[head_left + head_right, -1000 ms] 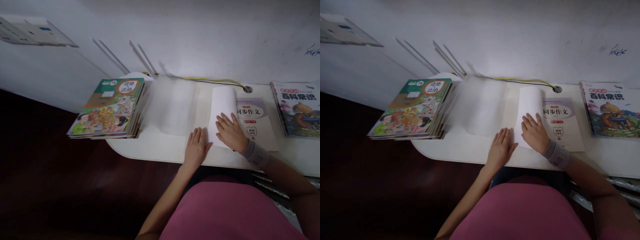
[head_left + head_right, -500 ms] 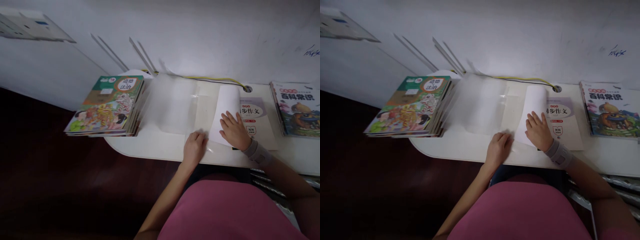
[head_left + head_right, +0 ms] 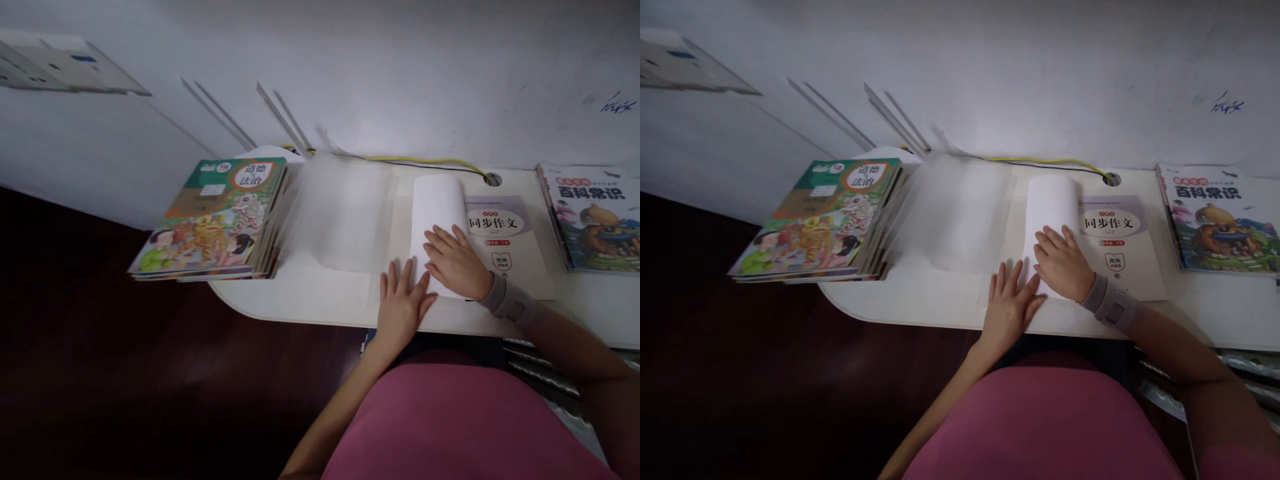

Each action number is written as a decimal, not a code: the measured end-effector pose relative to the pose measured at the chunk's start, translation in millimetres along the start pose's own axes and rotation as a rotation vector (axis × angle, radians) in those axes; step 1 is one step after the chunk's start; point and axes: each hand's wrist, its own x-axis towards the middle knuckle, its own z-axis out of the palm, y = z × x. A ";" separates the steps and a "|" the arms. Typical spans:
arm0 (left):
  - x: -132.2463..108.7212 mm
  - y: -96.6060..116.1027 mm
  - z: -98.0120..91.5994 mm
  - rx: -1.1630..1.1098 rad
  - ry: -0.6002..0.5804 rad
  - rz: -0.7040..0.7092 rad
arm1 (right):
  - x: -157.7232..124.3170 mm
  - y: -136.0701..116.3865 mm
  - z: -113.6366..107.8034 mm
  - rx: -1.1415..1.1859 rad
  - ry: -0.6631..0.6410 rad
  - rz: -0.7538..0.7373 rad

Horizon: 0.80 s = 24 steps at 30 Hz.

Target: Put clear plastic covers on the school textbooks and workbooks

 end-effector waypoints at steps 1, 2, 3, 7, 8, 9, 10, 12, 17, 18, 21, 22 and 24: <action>-1.4 0.6 2.0 0.024 -0.039 -0.004 | 5.5 6.2 -2.5 0.017 0.003 0.002; -2.4 0.5 3.8 0.035 -0.068 -0.004 | 13.3 14.5 -4.6 0.029 0.013 0.019; -3.0 -0.1 5.2 0.039 -0.085 -0.003 | 23.4 24.8 -5.9 0.036 0.029 0.053; -4.0 -3.3 6.3 0.046 -0.096 0.004 | 73.6 73.5 0.0 0.066 0.089 0.284; -4.2 -3.7 6.0 0.047 -0.097 0.004 | 84.3 83.5 3.8 0.082 0.061 0.326; -4.3 -3.7 5.6 0.050 -0.099 0.002 | 92.8 91.4 7.8 0.099 0.026 0.343; -4.3 -3.6 5.5 0.054 -0.100 -0.001 | 98.9 96.8 11.8 0.105 0.000 0.356; -3.8 -2.8 5.9 0.067 -0.105 -0.007 | 104.5 100.9 18.6 0.084 -0.012 0.378; -0.4 -0.6 8.2 0.098 -0.123 -0.013 | 100.4 94.3 25.5 -0.011 0.031 0.422; 0.3 -0.4 8.3 0.098 -0.127 -0.013 | 99.6 92.9 25.5 -0.022 0.024 0.413; 1.4 0.0 7.7 0.095 -0.139 -0.017 | 98.7 88.6 24.4 -0.058 -0.005 0.379; 1.6 0.1 7.5 0.095 -0.141 -0.019 | 98.7 87.0 23.9 -0.069 -0.009 0.369; 1.8 0.2 7.2 0.097 -0.142 -0.022 | 98.5 83.8 23.1 -0.087 -0.004 0.354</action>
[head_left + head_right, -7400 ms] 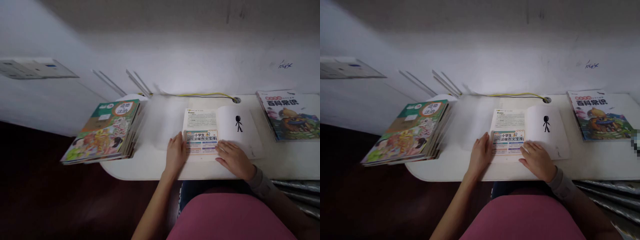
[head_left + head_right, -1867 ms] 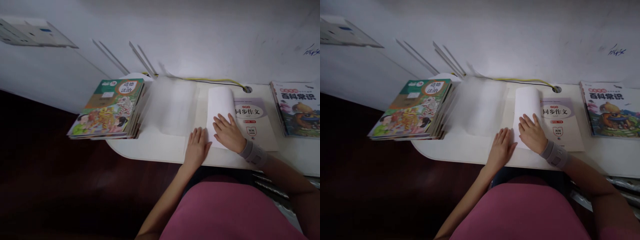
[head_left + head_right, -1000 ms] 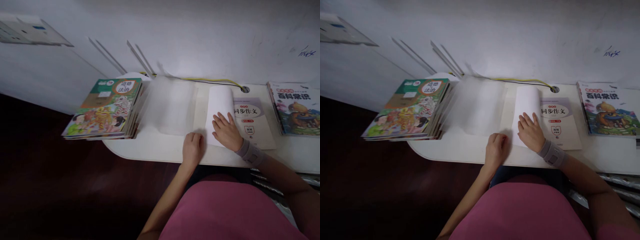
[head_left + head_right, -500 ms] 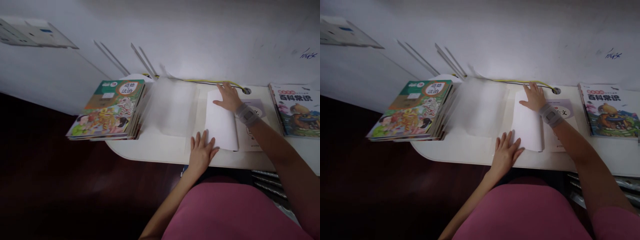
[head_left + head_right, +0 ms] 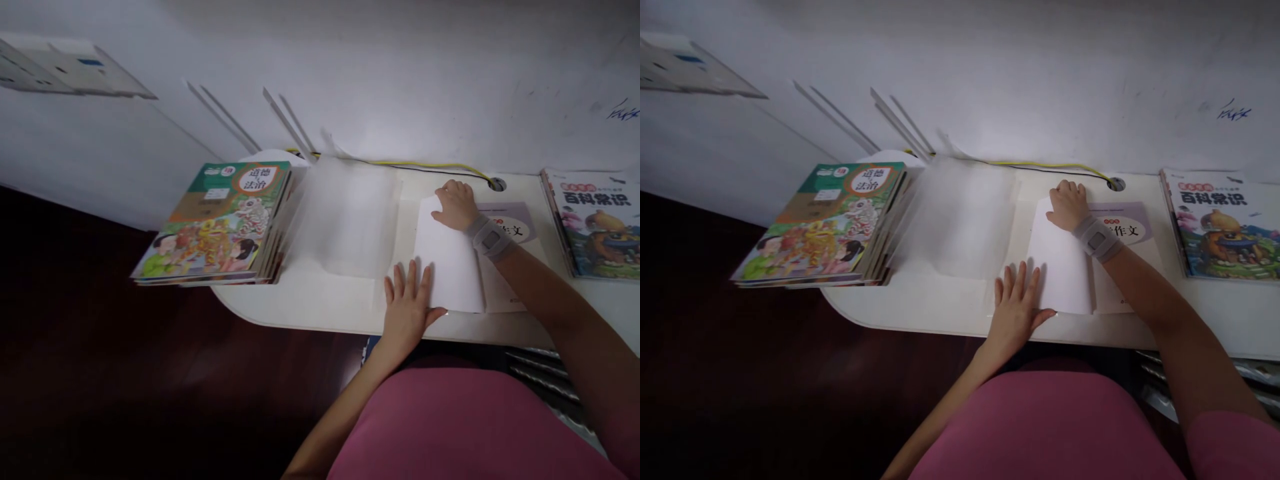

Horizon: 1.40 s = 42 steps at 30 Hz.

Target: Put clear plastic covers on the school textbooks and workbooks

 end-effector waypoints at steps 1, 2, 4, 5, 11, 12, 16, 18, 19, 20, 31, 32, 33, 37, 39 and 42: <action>0.1 0.0 0.0 0.000 0.001 0.001 | -0.6 -1.3 -0.3 -0.006 0.006 -0.004; 0.2 -0.1 0.0 -0.002 0.003 0.005 | -1.1 -2.4 -0.4 -0.010 0.009 -0.006; 0.4 -0.4 -0.1 -0.008 0.002 0.017 | -1.8 -4.1 -0.2 -0.010 0.007 -0.008; 0.6 -0.5 -0.2 -0.010 -0.001 0.025 | -1.9 -4.7 0.0 -0.008 0.004 -0.011; 1.9 -0.1 -1.3 -0.008 -0.010 0.030 | -1.8 -5.5 0.4 0.004 -0.022 -0.014; 2.0 0.1 -1.2 -0.005 -0.010 0.028 | -1.7 -5.2 0.2 0.003 -0.028 -0.012; 1.5 0.1 0.4 0.014 0.003 0.026 | -1.3 -4.0 -0.5 -0.004 -0.069 -0.002; 0.7 -0.5 1.6 0.023 0.010 0.032 | -1.0 -4.0 -0.5 -0.007 -0.104 0.002; 0.4 -1.0 2.1 0.026 0.013 0.039 | -0.9 -4.2 -0.4 -0.006 -0.120 0.001; 0.0 -1.5 2.7 0.028 0.016 0.046 | -0.8 -4.6 -0.1 -0.005 -0.133 -0.002; -2.6 -6.1 3.0 -0.052 0.071 0.081 | 1.1 -5.8 5.5 0.064 -0.074 0.050; -3.4 -6.7 1.0 -0.068 0.079 0.098 | 1.4 -8.2 6.3 0.073 -0.069 0.055; -4.2 -7.0 -1.2 -0.085 0.087 0.127 | 1.9 -11.3 7.3 0.083 -0.063 0.056; -6.1 -6.0 -7.1 -0.115 0.108 0.257 | 8.2 -22.7 13.2 0.170 -0.031 0.033; -6.4 -5.5 -6.8 -0.111 0.116 0.265 | 11.7 -18.5 16.4 0.284 0.024 0.010; -7.4 -7.3 -5.1 -0.124 0.136 0.239 | 7.5 8.1 22.4 0.512 0.193 -0.054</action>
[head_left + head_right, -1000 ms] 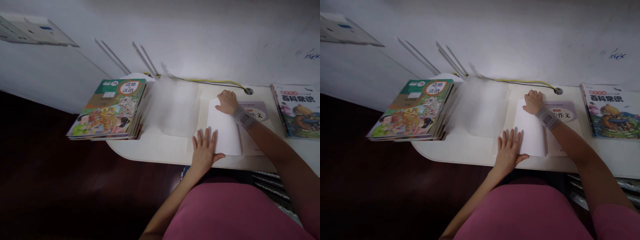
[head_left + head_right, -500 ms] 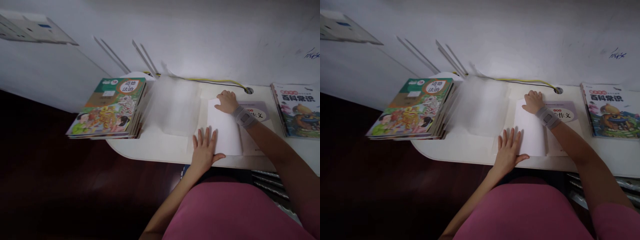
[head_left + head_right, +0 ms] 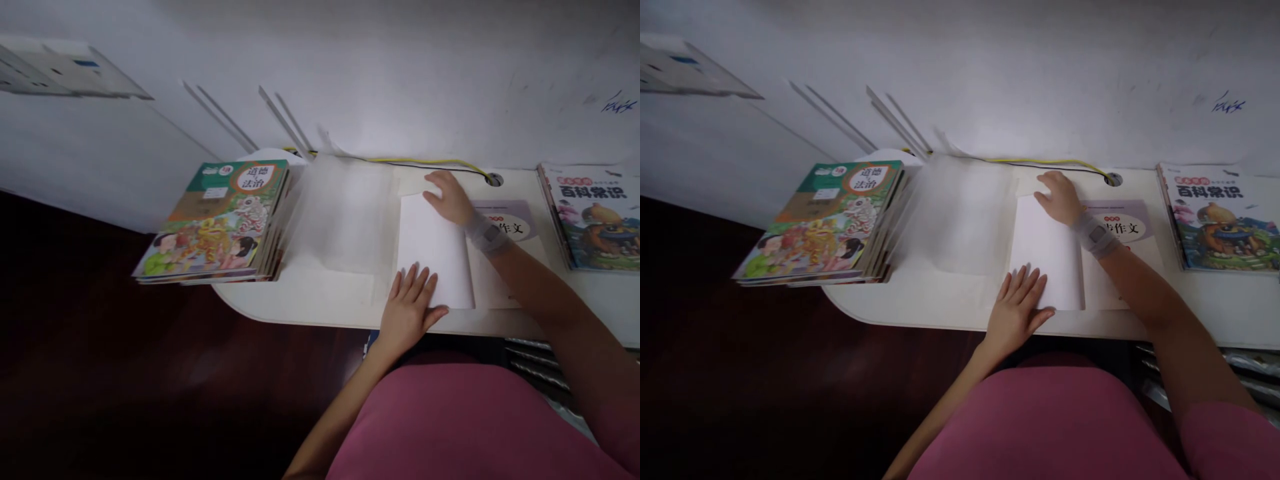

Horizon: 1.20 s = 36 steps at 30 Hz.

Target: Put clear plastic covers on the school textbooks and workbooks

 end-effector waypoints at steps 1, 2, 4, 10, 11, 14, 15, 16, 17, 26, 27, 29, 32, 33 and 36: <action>-0.6 -0.8 -0.2 -0.009 0.008 -0.006 | -5.8 11.3 -4.6 0.062 0.044 -0.031; -1.0 -1.3 -0.7 -0.018 0.016 -0.012 | -13.6 22.6 -9.2 0.108 0.060 -0.053; 0.1 -0.6 -2.9 -0.033 0.030 -0.024 | -32.6 41.0 -16.0 0.165 0.028 -0.068; 25.3 18.5 -4.5 -0.016 -0.025 0.135 | -68.0 47.6 -12.0 0.188 -0.094 -0.118; 30.6 21.5 -2.9 -0.001 -0.046 0.174 | -68.3 45.7 -10.5 0.180 -0.102 -0.128; 41.3 24.6 2.6 0.031 -0.112 0.244 | -66.4 42.5 -8.2 0.146 -0.118 -0.134; 42.5 23.7 4.0 0.036 -0.134 0.257 | -65.8 42.3 -7.9 0.130 -0.124 -0.133; 42.7 22.1 5.1 0.040 -0.153 0.267 | -65.4 42.3 -7.7 0.113 -0.129 -0.132; 42.1 20.3 5.7 0.045 -0.167 0.274 | -65.4 42.3 -7.5 0.094 -0.134 -0.131; 35.5 15.3 3.8 0.078 -0.154 0.270 | -68.8 29.7 -11.7 -0.065 -0.250 -0.118; 35.6 15.6 3.9 0.078 -0.156 0.266 | -68.9 28.3 -12.4 -0.074 -0.254 -0.113; 35.6 15.6 4.8 0.076 -0.158 0.260 | -69.1 26.4 -13.4 -0.084 -0.255 -0.102; 35.7 14.0 6.9 0.072 -0.154 0.261 | -68.9 25.3 -13.7 -0.088 -0.246 -0.082; 35.7 13.2 7.4 0.070 -0.156 0.264 | -68.7 25.0 -13.7 -0.087 -0.242 -0.075; 35.3 11.6 7.8 0.069 -0.171 0.264 | -68.7 24.0 -13.6 -0.092 -0.229 -0.058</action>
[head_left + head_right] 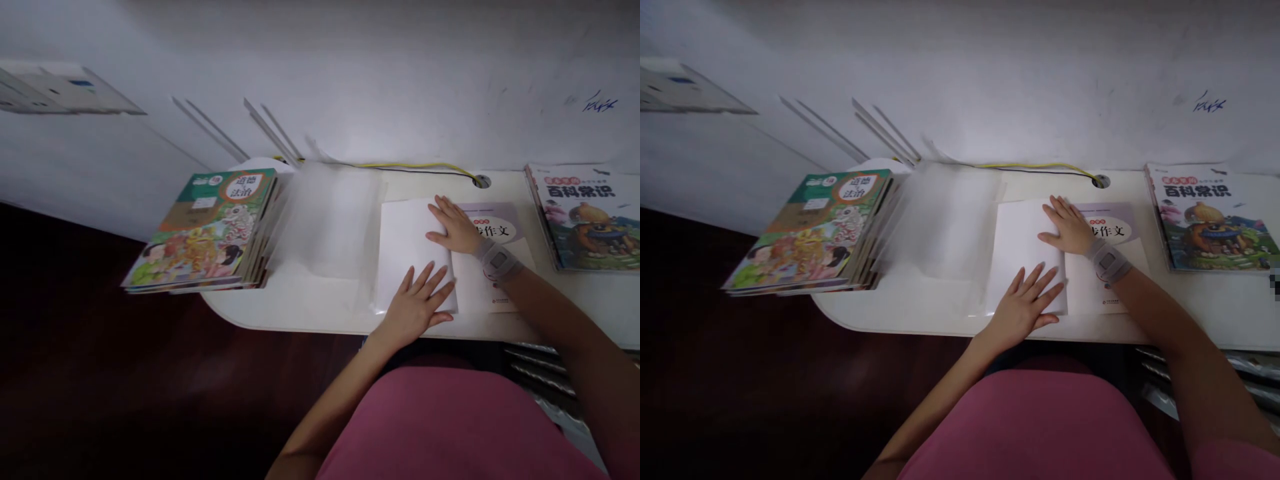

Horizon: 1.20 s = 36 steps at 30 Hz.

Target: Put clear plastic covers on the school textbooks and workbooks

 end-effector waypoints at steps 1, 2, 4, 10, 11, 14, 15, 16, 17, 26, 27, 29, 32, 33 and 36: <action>-0.4 0.2 0.0 0.001 -0.007 -0.005 | -0.2 -0.4 -0.1 -0.005 0.001 0.001; -0.8 0.9 0.1 0.004 -0.011 -0.012 | -0.5 -0.7 -0.1 -0.012 -0.001 -0.001; -1.6 3.3 0.7 0.018 -0.008 -0.025 | -1.3 -0.8 -0.3 -0.025 -0.013 -0.023; -0.4 7.3 3.4 0.053 0.003 -0.013 | -2.9 4.5 0.1 -0.025 -0.034 -0.110; 0.1 6.6 3.1 0.056 -0.001 -0.009 | -2.9 5.4 0.3 -0.019 -0.026 -0.107; 0.9 4.3 0.8 0.070 0.013 -0.003 | -2.5 7.4 1.3 0.000 0.010 -0.077; 0.8 3.9 -0.1 0.074 0.026 -0.001 | -2.3 7.9 1.7 0.008 0.021 -0.065; 0.4 3.6 -0.7 0.076 0.039 0.007 | -2.2 8.4 2.2 0.017 0.030 -0.056; -0.2 3.6 -1.1 0.072 0.051 0.022 | -2.0 8.9 2.7 0.025 0.035 -0.051; -5.9 8.6 2.3 0.048 0.029 0.101 | -1.8 15.7 6.5 0.056 0.053 -0.077; -5.7 10.0 1.1 0.057 0.010 0.104 | -2.0 16.2 6.1 0.069 0.061 -0.082; -4.7 12.0 -3.2 0.075 -0.020 0.127 | -2.6 16.6 4.9 0.101 0.071 -0.092; -3.0 11.6 -12.0 0.103 -0.038 0.178 | -3.2 16.1 3.1 0.124 0.067 -0.097; -2.5 10.9 -14.6 0.113 -0.037 0.186 | -3.3 15.8 2.8 0.122 0.065 -0.097; -1.6 10.4 -17.0 0.134 -0.038 0.173 | -3.1 15.1 3.2 0.109 0.060 -0.096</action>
